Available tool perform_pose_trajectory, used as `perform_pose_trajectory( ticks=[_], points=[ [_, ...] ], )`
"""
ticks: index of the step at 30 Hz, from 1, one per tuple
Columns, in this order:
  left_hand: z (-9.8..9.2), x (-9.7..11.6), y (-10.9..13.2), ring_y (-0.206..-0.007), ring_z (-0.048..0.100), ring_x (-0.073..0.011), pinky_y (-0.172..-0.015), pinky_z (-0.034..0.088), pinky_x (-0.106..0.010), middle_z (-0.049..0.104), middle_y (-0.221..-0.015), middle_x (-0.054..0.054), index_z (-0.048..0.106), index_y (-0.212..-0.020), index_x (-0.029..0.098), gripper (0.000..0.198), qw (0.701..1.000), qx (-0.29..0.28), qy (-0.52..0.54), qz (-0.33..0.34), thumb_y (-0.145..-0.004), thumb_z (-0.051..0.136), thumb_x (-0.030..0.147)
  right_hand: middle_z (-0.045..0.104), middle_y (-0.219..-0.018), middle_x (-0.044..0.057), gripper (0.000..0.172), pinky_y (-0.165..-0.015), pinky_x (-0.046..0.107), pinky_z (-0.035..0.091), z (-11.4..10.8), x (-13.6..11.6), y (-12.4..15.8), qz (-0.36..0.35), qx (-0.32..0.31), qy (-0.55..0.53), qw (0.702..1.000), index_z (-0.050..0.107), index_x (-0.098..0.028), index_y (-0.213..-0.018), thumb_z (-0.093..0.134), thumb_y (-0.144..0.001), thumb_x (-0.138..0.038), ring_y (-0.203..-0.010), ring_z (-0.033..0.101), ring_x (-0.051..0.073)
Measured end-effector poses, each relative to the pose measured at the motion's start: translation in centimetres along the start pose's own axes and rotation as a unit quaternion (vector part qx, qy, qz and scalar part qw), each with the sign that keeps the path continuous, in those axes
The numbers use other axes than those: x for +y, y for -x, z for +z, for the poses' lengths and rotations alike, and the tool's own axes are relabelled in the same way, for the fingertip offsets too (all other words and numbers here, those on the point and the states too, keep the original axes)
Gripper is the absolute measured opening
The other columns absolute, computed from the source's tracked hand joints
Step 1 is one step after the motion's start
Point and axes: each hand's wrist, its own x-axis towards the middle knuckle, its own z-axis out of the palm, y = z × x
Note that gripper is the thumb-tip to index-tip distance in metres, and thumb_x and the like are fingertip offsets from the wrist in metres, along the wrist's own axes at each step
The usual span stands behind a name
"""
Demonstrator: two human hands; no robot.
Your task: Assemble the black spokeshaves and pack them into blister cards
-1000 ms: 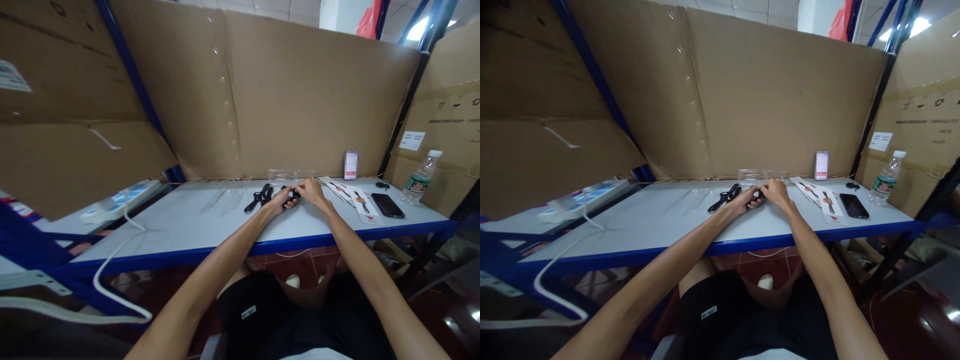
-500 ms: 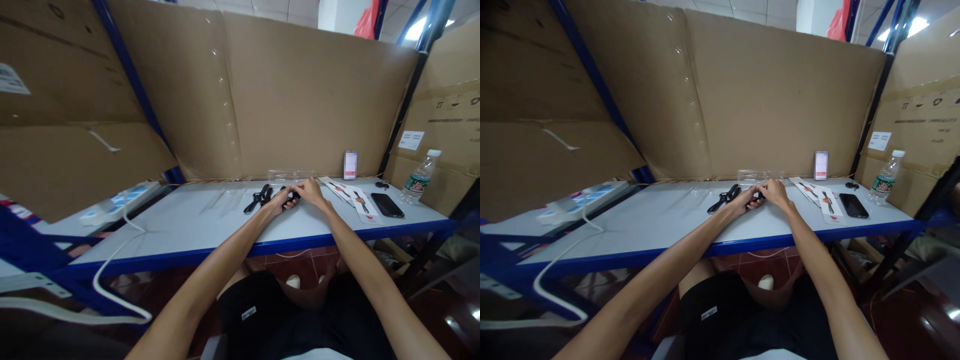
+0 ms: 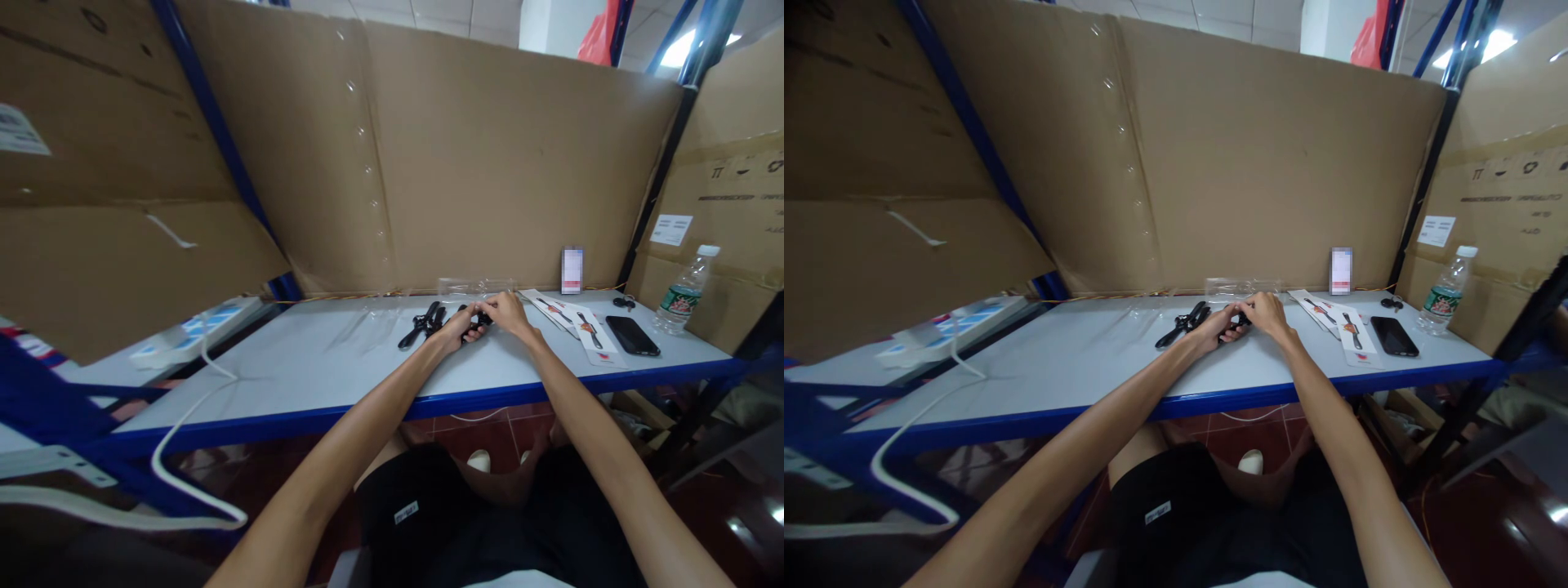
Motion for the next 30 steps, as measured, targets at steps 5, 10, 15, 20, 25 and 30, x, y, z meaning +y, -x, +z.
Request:
perform_pose_trajectory(
  ticks=[5,10,15,20,25,30],
  points=[
    [0.06,0.10,0.13,-0.034,0.033,-0.0058,-0.033,0.014,-0.012,0.047,-0.058,0.002,0.053,-0.116,0.018,0.039,1.000,0.003,-0.004,-0.008,-0.104,0.032,0.047,0.079,-0.087,0.010,0.038,-0.061,0.026,0.034,-0.14,-0.03,0.14,0.023,0.015,0.048,0.998,0.083,-0.022,-0.093,0.052,-0.098,-0.043,-0.078,0.068,0.020],
    [-0.02,0.00,0.01,-0.034,0.032,-0.0055,-0.033,0.014,-0.012,0.046,-0.058,0.003,0.053,-0.113,0.018,0.038,1.000,0.003,-0.012,-0.005,-0.103,0.033,0.049,0.079,-0.084,0.005,0.038,-0.059,0.025,0.033,0.00,-0.03,-0.01,0.003,-0.009,0.026,1.000,0.083,-0.024,-0.092,0.052,-0.098,-0.045,-0.076,0.068,0.017],
    [-0.22,-0.17,-0.22,-0.035,0.032,-0.0056,-0.033,0.014,-0.012,0.046,-0.059,0.003,0.053,-0.113,0.018,0.037,1.000,-0.004,0.004,-0.006,-0.103,0.033,0.048,0.079,-0.086,0.010,0.039,-0.061,0.026,0.034,0.00,0.05,-0.03,0.023,0.011,0.056,0.998,0.083,-0.022,-0.090,0.051,-0.099,-0.043,-0.078,0.068,0.019],
    [-0.27,-0.16,-0.38,-0.035,0.032,-0.0056,-0.033,0.014,-0.013,0.046,-0.058,0.003,0.054,-0.110,0.018,0.039,1.000,-0.004,-0.014,-0.007,-0.103,0.033,0.049,0.079,-0.085,0.006,0.036,-0.060,0.025,0.033,-0.01,0.01,0.01,-0.005,-0.012,0.033,0.999,0.083,-0.023,-0.091,0.053,-0.098,-0.043,-0.077,0.068,0.019],
    [-0.26,-0.07,-0.18,-0.035,0.033,-0.0064,-0.034,0.014,-0.013,0.046,-0.058,0.003,0.053,-0.123,0.018,0.044,1.000,-0.010,-0.025,-0.008,-0.104,0.030,0.050,0.079,-0.092,0.012,0.036,-0.067,0.026,0.037,-0.13,-0.18,0.20,0.018,0.003,0.072,0.997,0.082,-0.023,-0.095,0.052,-0.100,-0.041,-0.085,0.070,0.022],
    [-0.11,0.03,0.14,-0.035,0.033,-0.0068,-0.034,0.015,-0.014,0.047,-0.058,0.003,0.051,-0.123,0.018,0.044,1.000,-0.019,-0.023,-0.008,-0.104,0.029,0.050,0.078,-0.094,0.015,0.034,-0.069,0.027,0.039,-0.15,-0.09,0.13,0.030,-0.004,0.079,0.996,0.081,-0.022,-0.092,0.052,-0.100,-0.039,-0.088,0.071,0.024]
  ],
)
